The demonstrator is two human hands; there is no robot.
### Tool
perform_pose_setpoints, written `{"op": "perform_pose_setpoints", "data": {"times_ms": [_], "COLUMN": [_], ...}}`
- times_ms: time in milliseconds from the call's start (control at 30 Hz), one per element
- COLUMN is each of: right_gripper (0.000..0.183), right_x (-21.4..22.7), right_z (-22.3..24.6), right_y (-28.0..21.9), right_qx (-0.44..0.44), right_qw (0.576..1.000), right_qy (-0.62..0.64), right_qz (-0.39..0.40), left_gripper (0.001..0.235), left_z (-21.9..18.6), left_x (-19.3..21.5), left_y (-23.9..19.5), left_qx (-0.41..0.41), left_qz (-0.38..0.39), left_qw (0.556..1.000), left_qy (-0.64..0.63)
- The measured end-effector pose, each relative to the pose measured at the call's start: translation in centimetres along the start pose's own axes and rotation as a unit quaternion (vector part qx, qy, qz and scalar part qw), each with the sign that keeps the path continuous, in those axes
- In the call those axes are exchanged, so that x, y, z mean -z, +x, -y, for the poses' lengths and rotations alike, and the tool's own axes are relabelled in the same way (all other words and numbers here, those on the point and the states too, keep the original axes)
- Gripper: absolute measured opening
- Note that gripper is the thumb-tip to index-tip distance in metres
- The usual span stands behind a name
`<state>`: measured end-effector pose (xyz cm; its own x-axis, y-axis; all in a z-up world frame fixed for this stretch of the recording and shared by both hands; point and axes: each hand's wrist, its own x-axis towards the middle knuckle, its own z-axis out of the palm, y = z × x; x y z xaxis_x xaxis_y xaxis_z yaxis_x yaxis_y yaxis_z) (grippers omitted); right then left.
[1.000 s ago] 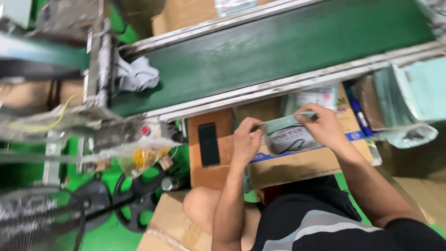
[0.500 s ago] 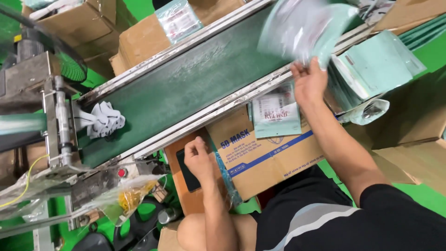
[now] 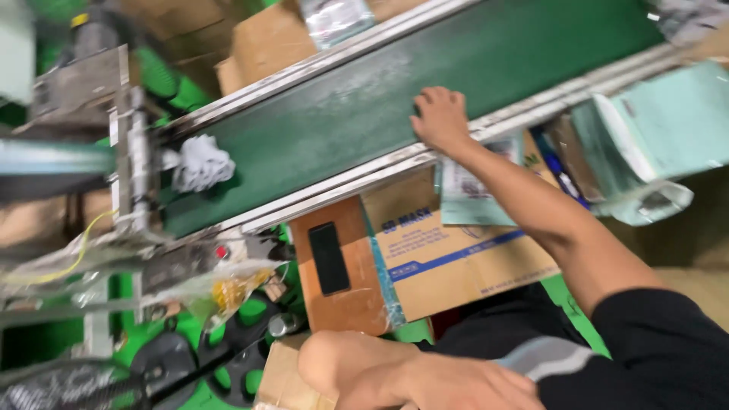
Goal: The recorder is taking face masks from a conveyor belt and putting them into plastic bags.
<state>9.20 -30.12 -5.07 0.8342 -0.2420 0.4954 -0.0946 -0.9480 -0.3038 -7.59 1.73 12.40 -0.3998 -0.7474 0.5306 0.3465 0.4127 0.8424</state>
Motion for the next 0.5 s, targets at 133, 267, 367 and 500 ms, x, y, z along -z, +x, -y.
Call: {"op": "perform_pose_setpoints", "data": {"times_ms": [133, 267, 367, 500], "right_gripper": [0.033, 0.03, 0.028, 0.028], "right_x": [-0.5, -0.6, -1.3, -1.8], "right_z": [-1.1, -0.7, -1.1, -1.7], "right_y": [-1.2, -1.1, -1.3, -1.3], "right_qx": [-0.008, -0.008, -0.006, 0.011], "right_qw": [1.0, 1.0, 1.0, 1.0], "right_qy": [0.008, 0.006, -0.005, -0.012], "right_qz": [-0.002, -0.001, -0.001, 0.009], "left_gripper": [0.068, 0.055, 0.047, 0.041], "left_z": [-0.3, 0.5, 1.1, 2.4], "left_x": [-1.5, -0.6, 0.7, 1.6], "left_y": [0.2, 0.6, 1.2, 1.2], "left_qx": [-0.083, -0.108, -0.117, -0.114], "left_qz": [-0.089, -0.039, -0.002, 0.016], "left_qw": [0.988, 0.992, 0.98, 0.955], "left_qy": [-0.099, 0.047, 0.16, 0.272]}}
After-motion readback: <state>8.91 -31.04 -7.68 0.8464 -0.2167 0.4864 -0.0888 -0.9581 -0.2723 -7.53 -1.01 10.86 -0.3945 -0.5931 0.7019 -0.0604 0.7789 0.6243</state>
